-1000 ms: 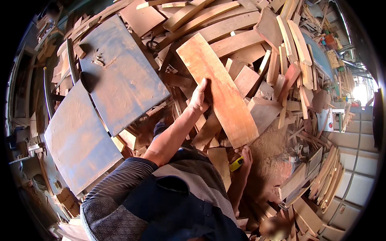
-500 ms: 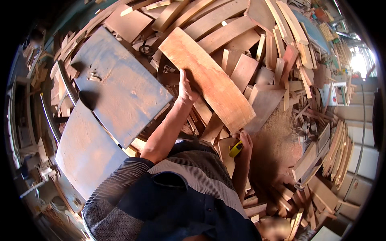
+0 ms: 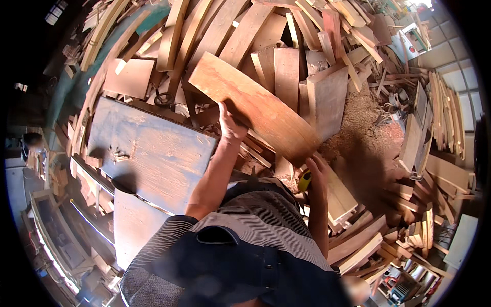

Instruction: The person uses a tape measure to check the dimensions of several wooden planks, picking them up from a large pile of scrap wood and placing them on a workbench.

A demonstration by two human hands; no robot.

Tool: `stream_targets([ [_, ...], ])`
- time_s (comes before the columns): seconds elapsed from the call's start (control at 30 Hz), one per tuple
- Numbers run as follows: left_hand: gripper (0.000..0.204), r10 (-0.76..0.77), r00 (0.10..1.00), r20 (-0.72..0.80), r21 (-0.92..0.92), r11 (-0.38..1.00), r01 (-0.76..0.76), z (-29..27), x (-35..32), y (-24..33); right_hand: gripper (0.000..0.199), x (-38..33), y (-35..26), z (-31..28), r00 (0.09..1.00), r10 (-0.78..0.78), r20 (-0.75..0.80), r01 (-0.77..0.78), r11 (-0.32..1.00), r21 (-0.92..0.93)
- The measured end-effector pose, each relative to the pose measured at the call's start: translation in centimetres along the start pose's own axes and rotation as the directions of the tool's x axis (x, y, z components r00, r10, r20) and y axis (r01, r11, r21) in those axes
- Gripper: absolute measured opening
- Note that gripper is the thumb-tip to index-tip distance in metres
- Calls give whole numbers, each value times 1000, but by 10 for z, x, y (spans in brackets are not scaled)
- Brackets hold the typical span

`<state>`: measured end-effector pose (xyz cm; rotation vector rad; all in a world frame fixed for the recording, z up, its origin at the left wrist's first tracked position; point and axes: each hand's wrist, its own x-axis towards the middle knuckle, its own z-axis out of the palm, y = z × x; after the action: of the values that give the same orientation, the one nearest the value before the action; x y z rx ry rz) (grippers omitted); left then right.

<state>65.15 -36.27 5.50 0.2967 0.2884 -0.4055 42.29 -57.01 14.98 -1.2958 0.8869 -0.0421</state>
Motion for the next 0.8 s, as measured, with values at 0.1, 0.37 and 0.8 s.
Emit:
stream_targets([
  [0.1, 85, -94, 995, -34, 29, 995, 95, 6, -7, -7, 39, -8, 18, -9, 999, 31, -10, -30, 997, 76],
  [0.37, 85, -118, 993, 13, 136, 984, 115, 16, 0, -3, 44, -35, 51, -48, 989, 54, -139, -37, 992, 120],
  [0.8, 41, 94, 992, 78, 371, 921, -117, 32, -12, -6, 51, -95, 24, -5, 971, 232, 55, -211, 943, -256],
])
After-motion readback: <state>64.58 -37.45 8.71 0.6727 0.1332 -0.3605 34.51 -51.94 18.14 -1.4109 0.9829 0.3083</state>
